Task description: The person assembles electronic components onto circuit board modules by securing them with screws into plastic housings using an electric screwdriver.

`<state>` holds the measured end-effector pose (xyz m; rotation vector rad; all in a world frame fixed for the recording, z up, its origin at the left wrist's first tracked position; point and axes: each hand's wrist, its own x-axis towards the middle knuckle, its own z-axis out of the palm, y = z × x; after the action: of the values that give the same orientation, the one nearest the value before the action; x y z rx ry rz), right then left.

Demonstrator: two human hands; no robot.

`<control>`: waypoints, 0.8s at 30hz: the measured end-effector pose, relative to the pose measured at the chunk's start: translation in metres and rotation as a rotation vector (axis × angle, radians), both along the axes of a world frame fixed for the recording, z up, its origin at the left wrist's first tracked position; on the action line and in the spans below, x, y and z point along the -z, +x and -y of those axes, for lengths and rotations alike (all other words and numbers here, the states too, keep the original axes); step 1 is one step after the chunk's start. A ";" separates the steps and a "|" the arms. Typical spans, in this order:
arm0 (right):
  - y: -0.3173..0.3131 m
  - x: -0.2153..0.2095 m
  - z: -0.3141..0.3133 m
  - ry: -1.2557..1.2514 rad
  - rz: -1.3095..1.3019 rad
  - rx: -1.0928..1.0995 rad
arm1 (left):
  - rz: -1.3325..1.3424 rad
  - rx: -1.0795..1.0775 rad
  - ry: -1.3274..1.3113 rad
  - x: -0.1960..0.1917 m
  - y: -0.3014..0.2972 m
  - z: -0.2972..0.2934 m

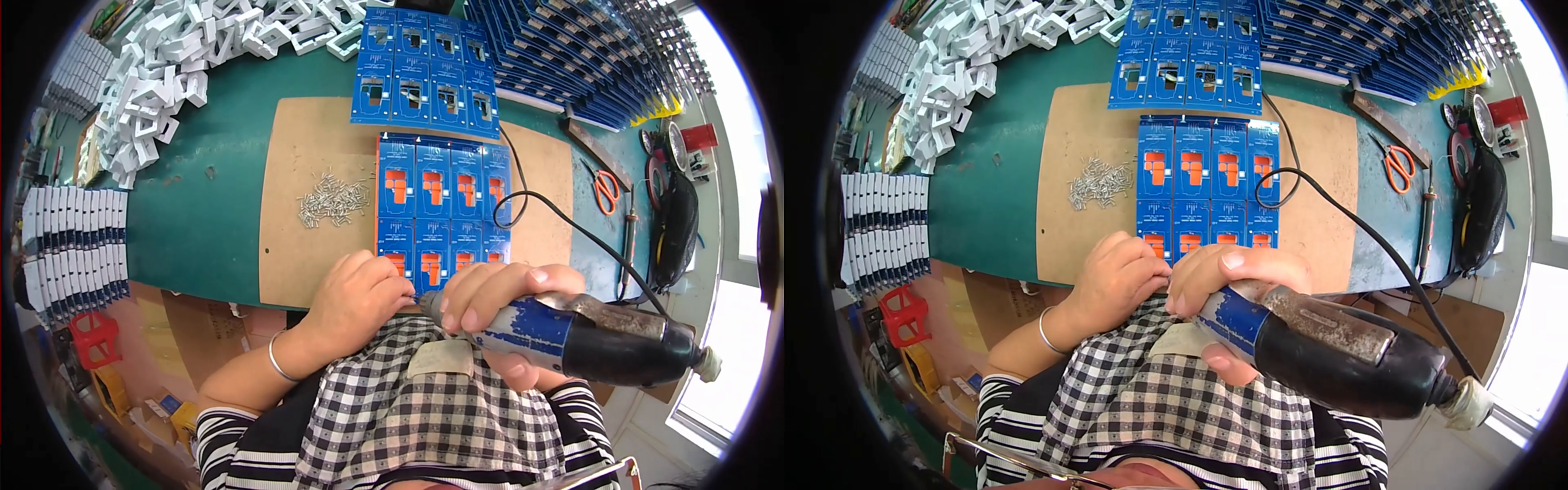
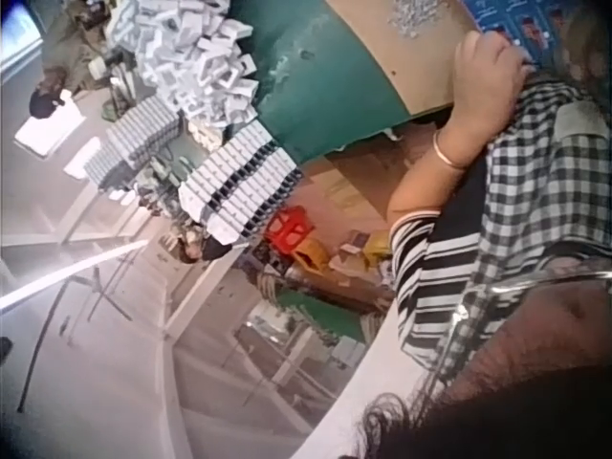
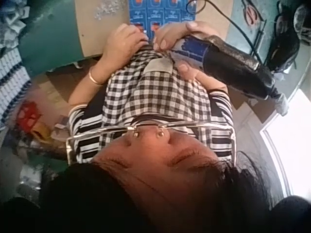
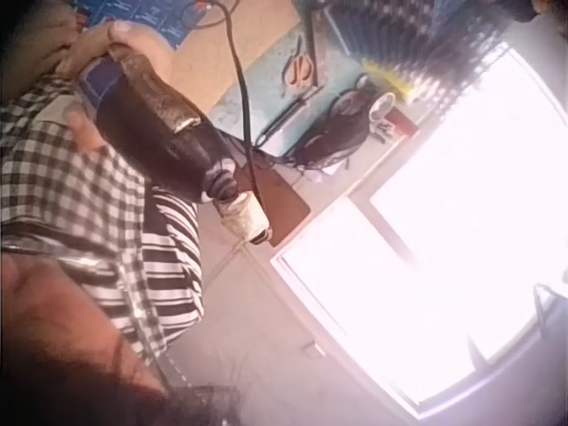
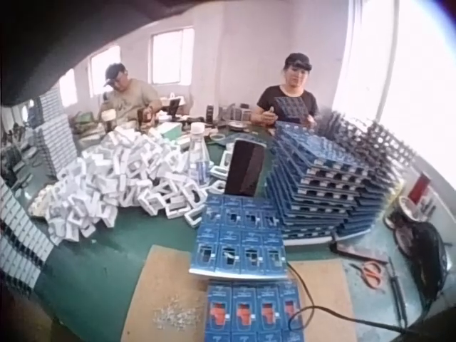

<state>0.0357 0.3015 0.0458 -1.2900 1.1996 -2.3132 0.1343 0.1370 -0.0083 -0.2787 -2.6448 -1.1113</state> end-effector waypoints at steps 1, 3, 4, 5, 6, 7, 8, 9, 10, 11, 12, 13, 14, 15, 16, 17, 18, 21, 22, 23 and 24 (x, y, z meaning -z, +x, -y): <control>0.001 -0.003 -0.002 0.008 -0.005 0.000 | -0.003 0.009 0.006 0.000 -0.001 0.000; 0.002 -0.009 -0.004 0.122 -0.047 -0.036 | -0.009 0.014 0.020 0.002 -0.001 0.000; 0.001 -0.009 -0.003 0.129 -0.051 -0.040 | -0.016 0.020 0.031 0.002 -0.001 0.000; 0.000 -0.006 0.000 0.115 -0.093 -0.035 | -0.024 0.026 0.044 0.003 -0.001 0.000; 0.000 -0.005 0.002 0.101 -0.135 -0.031 | -0.027 0.021 0.053 0.004 -0.001 0.001; 0.001 -0.005 0.005 0.111 -0.139 -0.036 | -0.010 0.028 0.074 0.004 -0.001 0.002; 0.003 -0.005 0.009 0.077 -0.110 -0.019 | 0.007 0.034 0.097 0.004 -0.001 0.003; 0.005 -0.004 0.012 0.043 -0.078 -0.006 | 0.004 0.024 0.107 0.004 0.000 0.006; 0.005 -0.004 0.015 0.054 -0.080 -0.018 | 0.064 0.017 0.200 0.002 0.002 0.011; 0.005 -0.005 0.018 0.073 -0.092 -0.030 | 0.122 0.010 0.292 0.001 0.005 0.016; 0.005 -0.005 0.021 0.094 -0.106 -0.036 | 0.118 0.004 0.305 0.000 0.006 0.024; 0.004 -0.005 0.023 0.105 -0.109 -0.045 | 0.006 -0.107 0.213 0.000 0.009 0.033; 0.004 -0.004 0.024 0.112 -0.108 -0.049 | -0.103 -0.221 0.119 0.000 0.012 0.043; 0.004 -0.008 0.023 0.120 -0.116 -0.042 | -0.114 -0.222 0.130 -0.004 0.011 0.054; 0.004 -0.008 0.022 0.123 -0.117 -0.054 | -0.101 -0.299 -0.003 -0.006 0.012 0.068; 0.004 -0.009 0.020 0.154 -0.108 -0.037 | -0.086 -0.374 -0.137 -0.007 0.011 0.077; 0.003 -0.007 0.020 0.182 -0.096 -0.031 | -0.082 -0.395 -0.136 -0.006 0.011 0.082; -0.003 -0.006 0.022 0.178 -0.150 -0.101 | -0.038 -0.452 -0.138 -0.002 0.005 0.089; -0.005 -0.006 0.022 0.190 -0.169 -0.138 | -0.054 -0.444 -0.151 0.001 0.002 0.088; -0.001 -0.005 0.021 0.200 -0.119 -0.118 | -0.070 -0.433 -0.165 0.004 0.001 0.089; -0.003 -0.006 0.021 0.199 -0.121 -0.120 | -0.072 -0.436 -0.165 0.004 -0.001 0.091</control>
<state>0.0324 0.2806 0.0521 -1.4046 1.3137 -2.0008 0.1331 0.0464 -0.0124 0.2175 -2.5600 -0.7306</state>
